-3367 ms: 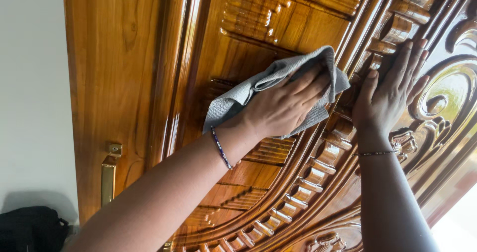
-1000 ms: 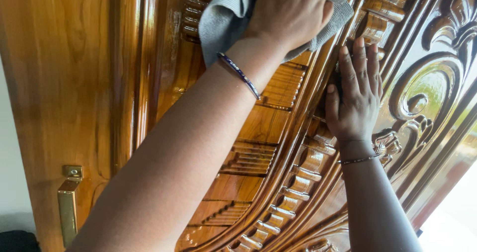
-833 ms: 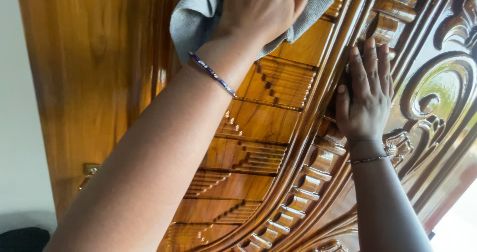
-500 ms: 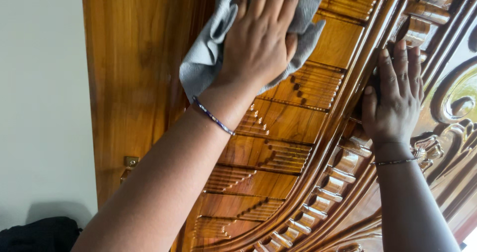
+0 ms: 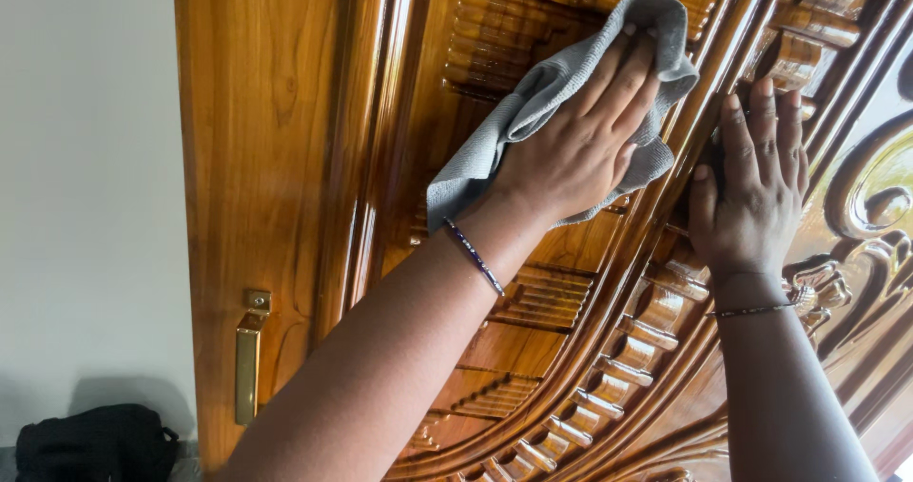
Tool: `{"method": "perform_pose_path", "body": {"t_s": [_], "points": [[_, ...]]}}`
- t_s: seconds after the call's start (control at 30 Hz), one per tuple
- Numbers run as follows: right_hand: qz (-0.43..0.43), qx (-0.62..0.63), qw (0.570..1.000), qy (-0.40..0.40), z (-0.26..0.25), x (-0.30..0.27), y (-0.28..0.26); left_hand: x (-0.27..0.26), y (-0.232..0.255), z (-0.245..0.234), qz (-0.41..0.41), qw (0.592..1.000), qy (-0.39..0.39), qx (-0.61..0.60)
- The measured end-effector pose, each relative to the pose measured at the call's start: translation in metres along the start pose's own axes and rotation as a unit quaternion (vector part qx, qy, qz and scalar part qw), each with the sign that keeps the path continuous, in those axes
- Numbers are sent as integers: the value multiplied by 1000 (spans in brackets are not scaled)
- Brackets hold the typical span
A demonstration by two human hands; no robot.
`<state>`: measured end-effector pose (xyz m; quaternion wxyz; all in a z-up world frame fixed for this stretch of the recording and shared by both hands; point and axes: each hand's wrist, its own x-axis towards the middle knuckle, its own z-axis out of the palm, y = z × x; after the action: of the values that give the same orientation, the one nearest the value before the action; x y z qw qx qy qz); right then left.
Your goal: The person wipes a wooden door with a gray cloth, moving across the carved panels, handle, and lock area. The person uses both hands to guide the cloth and maintain contact with the door surface throughout the task.
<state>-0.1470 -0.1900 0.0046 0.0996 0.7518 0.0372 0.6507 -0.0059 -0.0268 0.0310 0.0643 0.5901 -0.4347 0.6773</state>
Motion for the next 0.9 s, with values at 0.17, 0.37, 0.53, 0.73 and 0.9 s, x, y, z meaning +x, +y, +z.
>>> {"method": "perform_pose_path", "body": {"t_s": [0.17,0.37,0.53,0.73,0.9], "points": [[-1,4,1000,1,-1,1,0,23,16,5,-31,999,26,30],[6,1,1000,1,-1,0,1,32,1,0,-20,995,96,-3],[3,-8,1000,5,-1,2,0,15,-30,-20,-17,996,92,11],[3,-8,1000,3,0,1,0,-18,-70,-56,-56,995,80,27],[6,-13,1000,7,0,2,0,-47,-60,-65,-134,989,28,65]]}}
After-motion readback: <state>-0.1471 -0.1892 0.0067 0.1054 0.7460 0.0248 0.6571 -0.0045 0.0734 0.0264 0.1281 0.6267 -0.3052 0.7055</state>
